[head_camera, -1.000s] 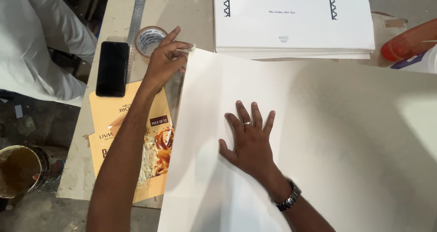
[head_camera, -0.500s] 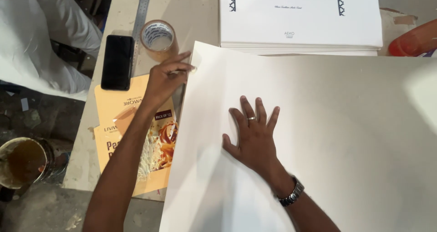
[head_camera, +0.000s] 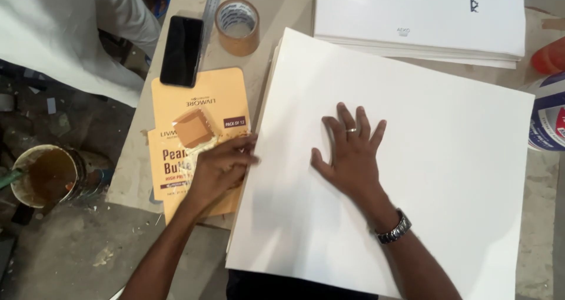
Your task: The recorder is inspecting and flipping through large white paper sheets at a workstation.
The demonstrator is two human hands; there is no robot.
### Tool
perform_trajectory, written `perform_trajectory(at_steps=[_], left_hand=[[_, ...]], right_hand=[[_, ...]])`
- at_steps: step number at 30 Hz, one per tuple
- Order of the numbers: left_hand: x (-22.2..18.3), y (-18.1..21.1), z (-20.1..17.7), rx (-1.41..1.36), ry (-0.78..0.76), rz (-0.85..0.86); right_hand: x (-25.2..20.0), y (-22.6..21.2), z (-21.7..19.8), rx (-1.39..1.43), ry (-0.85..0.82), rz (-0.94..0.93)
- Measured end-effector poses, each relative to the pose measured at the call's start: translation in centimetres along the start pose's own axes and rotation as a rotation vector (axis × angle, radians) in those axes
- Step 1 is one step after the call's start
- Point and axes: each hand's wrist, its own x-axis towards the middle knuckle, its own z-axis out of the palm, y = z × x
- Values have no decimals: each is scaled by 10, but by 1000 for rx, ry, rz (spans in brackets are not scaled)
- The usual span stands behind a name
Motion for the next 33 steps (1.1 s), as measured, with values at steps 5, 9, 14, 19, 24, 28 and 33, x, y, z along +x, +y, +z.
perform_trajectory(at_steps=[5, 9, 14, 19, 24, 28, 33], left_hand=[[-72, 20, -3, 49, -16, 3], [-123, 37, -2, 64, 27, 109], [-173, 56, 1, 169, 58, 98], [-160, 84, -1, 202, 176, 192], [-113, 102, -5, 563, 134, 224], [-131, 84, -5, 578, 70, 213], [-163, 91, 0, 484, 110, 237]], right_hand=[[0, 0, -2, 15, 0, 2], [1, 0, -5, 19, -6, 2], [0, -2, -8, 17, -18, 3], [-1, -2, -8, 13, -10, -15], [-1, 0, -8, -21, 9, -38], [-1, -4, -11, -6, 36, -32], [0, -3, -12, 59, -10, -20]])
